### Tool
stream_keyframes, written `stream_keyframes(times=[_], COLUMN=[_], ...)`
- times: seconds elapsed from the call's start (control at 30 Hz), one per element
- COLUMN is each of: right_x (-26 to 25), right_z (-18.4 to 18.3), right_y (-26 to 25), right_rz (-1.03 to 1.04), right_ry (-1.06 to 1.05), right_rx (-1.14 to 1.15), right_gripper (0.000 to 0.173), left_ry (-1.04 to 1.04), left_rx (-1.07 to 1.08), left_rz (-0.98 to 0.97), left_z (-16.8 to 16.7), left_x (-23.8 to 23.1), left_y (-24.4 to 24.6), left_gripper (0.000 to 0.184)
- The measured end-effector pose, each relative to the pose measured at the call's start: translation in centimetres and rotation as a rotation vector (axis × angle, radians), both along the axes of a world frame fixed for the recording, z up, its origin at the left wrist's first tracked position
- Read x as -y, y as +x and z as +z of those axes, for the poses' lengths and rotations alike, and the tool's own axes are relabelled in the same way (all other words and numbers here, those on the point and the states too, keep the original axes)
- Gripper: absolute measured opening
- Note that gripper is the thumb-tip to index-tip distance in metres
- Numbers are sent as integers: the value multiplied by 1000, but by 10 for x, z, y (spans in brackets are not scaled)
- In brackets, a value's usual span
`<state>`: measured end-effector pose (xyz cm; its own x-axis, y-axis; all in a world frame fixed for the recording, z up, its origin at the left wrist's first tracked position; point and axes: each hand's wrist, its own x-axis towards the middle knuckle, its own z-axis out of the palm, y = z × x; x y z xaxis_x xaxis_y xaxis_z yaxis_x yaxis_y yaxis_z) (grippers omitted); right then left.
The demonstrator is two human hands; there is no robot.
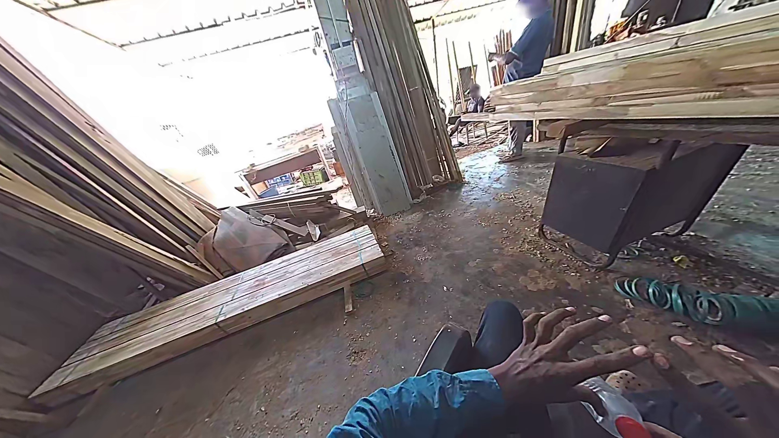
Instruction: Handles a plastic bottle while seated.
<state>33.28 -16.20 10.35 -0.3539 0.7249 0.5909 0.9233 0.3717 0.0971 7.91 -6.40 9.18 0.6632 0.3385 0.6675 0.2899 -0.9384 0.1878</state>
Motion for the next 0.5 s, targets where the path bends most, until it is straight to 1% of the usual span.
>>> stream_keyframes(times=[0.17,0.33,0.5], right_x=[6,-5,-2], right_z=[7,-7,-4], right_y=[-10,2,0], right_rz=[-6,-3,-5], right_ry=[3,67,17], right_rx=[-24,24,7], right_gripper=[86,89,88], left_ry=[-10,7,-26], left_rx=[6,16,-22], left_rz=[-11,-16,-16], left_z=[1,0,-2], left_x=[1,0,-1], left_y=[-1,0,0], left_gripper=[83,84,83])
